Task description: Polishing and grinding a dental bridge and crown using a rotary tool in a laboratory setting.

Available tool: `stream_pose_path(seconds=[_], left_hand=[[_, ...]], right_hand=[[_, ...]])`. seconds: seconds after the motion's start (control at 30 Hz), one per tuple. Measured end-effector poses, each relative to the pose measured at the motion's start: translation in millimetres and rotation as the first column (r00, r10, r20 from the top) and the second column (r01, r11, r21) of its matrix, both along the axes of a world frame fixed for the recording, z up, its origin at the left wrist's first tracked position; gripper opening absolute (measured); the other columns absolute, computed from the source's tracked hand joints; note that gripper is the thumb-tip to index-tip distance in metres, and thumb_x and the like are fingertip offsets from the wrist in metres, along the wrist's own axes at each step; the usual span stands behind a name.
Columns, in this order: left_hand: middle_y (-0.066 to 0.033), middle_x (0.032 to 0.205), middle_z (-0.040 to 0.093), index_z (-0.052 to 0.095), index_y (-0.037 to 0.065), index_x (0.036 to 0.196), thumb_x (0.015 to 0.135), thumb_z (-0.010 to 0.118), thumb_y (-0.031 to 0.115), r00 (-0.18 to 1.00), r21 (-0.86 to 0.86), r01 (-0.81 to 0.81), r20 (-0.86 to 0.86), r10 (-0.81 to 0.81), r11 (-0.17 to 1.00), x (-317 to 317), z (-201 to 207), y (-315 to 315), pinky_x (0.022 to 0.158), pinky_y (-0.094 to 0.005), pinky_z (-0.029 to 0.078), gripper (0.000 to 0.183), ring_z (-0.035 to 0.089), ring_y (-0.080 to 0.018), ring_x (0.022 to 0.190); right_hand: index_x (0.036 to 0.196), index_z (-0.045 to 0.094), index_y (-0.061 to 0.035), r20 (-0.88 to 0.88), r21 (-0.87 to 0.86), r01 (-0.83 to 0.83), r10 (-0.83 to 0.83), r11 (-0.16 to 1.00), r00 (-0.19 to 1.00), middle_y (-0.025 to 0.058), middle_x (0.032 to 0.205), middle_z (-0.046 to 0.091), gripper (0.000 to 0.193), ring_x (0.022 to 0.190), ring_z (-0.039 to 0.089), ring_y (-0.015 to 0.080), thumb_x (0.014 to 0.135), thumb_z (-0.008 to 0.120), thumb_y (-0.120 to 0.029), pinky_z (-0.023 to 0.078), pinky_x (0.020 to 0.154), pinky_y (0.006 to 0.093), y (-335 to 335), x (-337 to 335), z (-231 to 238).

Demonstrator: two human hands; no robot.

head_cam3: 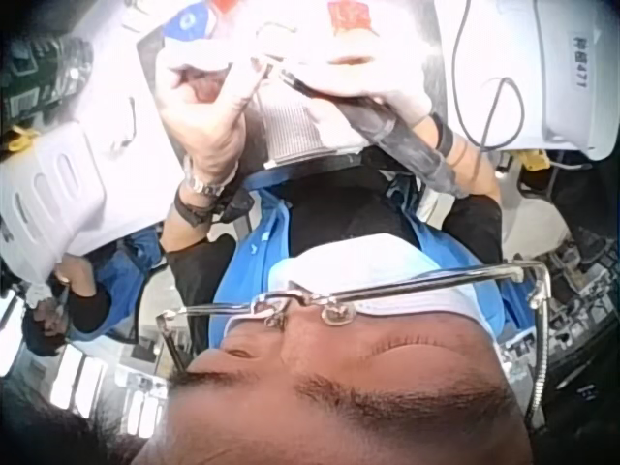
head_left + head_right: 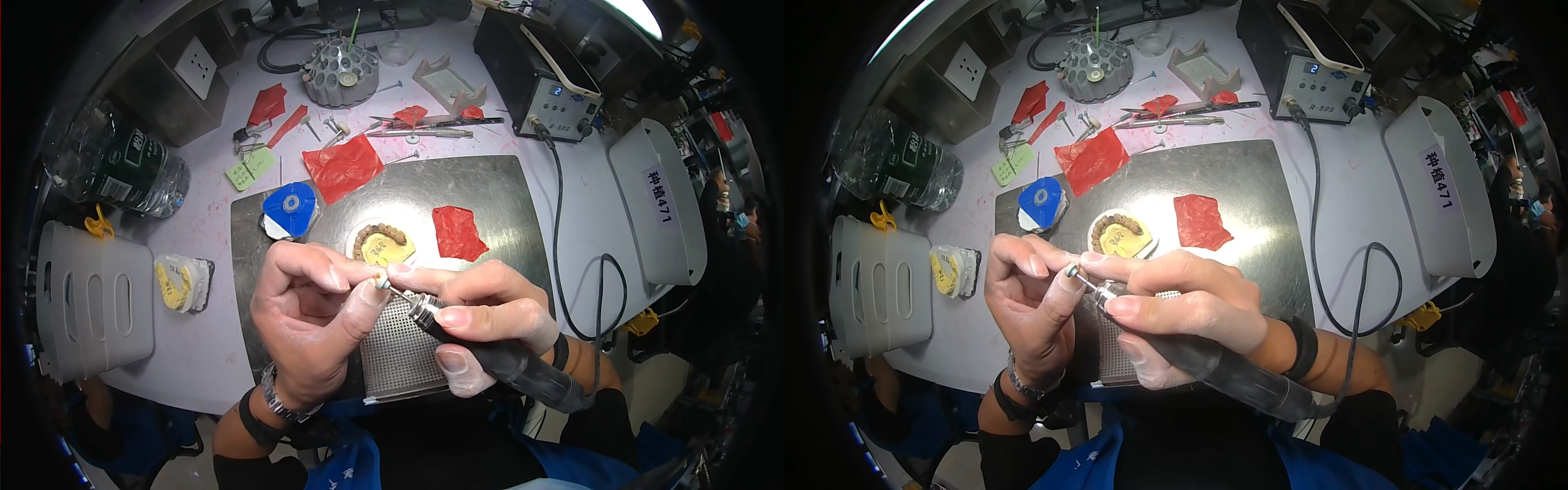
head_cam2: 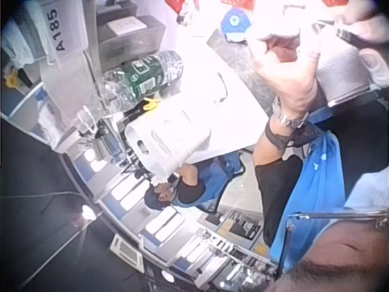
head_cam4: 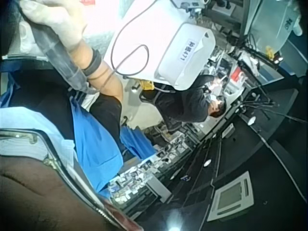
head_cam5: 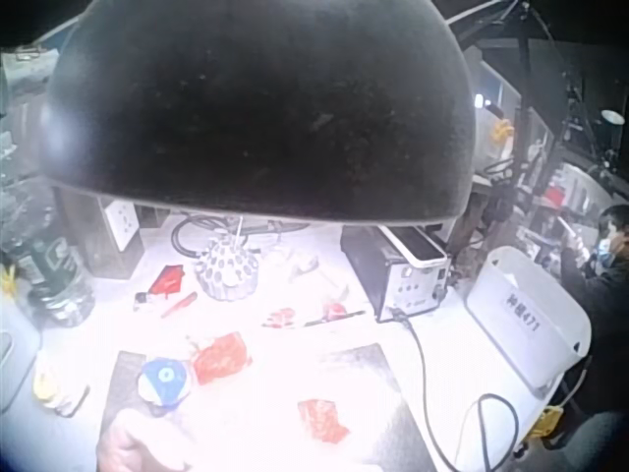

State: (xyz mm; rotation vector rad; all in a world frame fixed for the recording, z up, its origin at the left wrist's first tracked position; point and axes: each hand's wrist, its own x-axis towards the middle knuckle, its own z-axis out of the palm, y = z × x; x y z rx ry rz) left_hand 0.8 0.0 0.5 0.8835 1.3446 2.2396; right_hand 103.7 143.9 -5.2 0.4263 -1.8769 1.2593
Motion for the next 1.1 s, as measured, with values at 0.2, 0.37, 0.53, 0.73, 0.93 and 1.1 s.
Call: stream_pose_path(seconds=[0.2, 0.37, 0.53, 0.73, 0.93, 1.1], left_hand=[[-0.0114, 0.09, 0.06, 0.043, 0.003, 0.096, 0.084, 0.06, -0.009, 0.998, 0.009, 0.021, 0.056, -0.021, 1.0, 2, 4, 3, 0.082, -0.0278, 0.054, 0.024, 0.064, -0.0149, 0.085], [-0.0115, 0.093, 0.06, 0.051, -0.003, 0.102, 0.085, 0.058, -0.01, 0.995, 0.006, 0.082, 0.05, -0.082, 0.997, -1, 1, 1, 0.083, -0.0299, 0.056, 0.02, 0.065, -0.0177, 0.091], [-0.01, 0.097, 0.06, 0.058, -0.002, 0.106, 0.087, 0.059, -0.005, 0.99, -0.089, 0.076, 0.125, -0.064, 0.993, 2, 7, 3, 0.073, -0.0247, 0.052, 0.019, 0.061, -0.0128, 0.082], [-0.0142, 0.103, 0.062, 0.06, -0.005, 0.108, 0.088, 0.06, -0.003, 0.983, -0.072, 0.122, 0.15, -0.11, 0.99, -2, 3, 1, 0.08, -0.0268, 0.053, 0.02, 0.063, -0.0159, 0.091], [-0.0173, 0.105, 0.063, 0.063, -0.006, 0.107, 0.088, 0.06, -0.003, 0.984, -0.019, 0.126, 0.132, -0.122, 0.992, -4, -1, 5, 0.084, -0.0266, 0.053, 0.019, 0.064, -0.018, 0.094], [-0.017, 0.103, 0.064, 0.061, -0.007, 0.106, 0.088, 0.059, -0.004, 0.95, 0.006, 0.151, 0.275, -0.146, 0.989, -2, -1, 3, 0.086, -0.0279, 0.053, 0.018, 0.065, -0.0188, 0.095]], right_hand=[[0.111, 0.053, -0.007, -0.033, -0.135, 0.023, -0.028, 0.991, 0.999, 0.0208, 0.108, 0.061, 0.037, 0.083, 0.066, 0.0215, 0.078, 0.07, -0.001, 0.053, 0.069, 0.0288, -3, 1, -8], [0.11, 0.051, -0.006, -0.047, -0.034, -0.019, 0.017, 0.999, 0.999, 0.0168, 0.105, 0.056, 0.043, 0.095, 0.066, 0.0273, 0.074, 0.073, -0.001, 0.053, 0.07, 0.0292, 0, 3, -6], [0.11, 0.051, -0.0067, 0.03, -0.002, 0.002, -0.002, 1.0, 1.0, 0.0148, 0.101, 0.056, 0.044, 0.099, 0.065, 0.0282, 0.073, 0.074, 0.0, 0.053, 0.07, 0.029, 3, 7, -3], [0.11, 0.053, -0.0081, 0.006, 0.011, 0.021, -0.021, 1.0, 1.0, 0.0177, 0.107, 0.058, 0.045, 0.098, 0.066, 0.0269, 0.072, 0.075, -0.002, 0.054, 0.07, 0.0298, 2, 6, -2], [0.111, 0.053, -0.0086, -0.025, 0.03, 0.048, -0.048, 0.998, 0.999, 0.0179, 0.107, 0.059, 0.046, 0.096, 0.066, 0.0284, 0.071, 0.075, -0.002, 0.055, 0.071, 0.031, -1, 2, 0], [0.111, 0.052, -0.0086, -0.029, -0.002, 0.037, -0.037, 0.999, 0.999, 0.0181, 0.107, 0.059, 0.046, 0.096, 0.067, 0.0287, 0.071, 0.075, -0.001, 0.055, 0.071, 0.032, 0, 2, -4]])
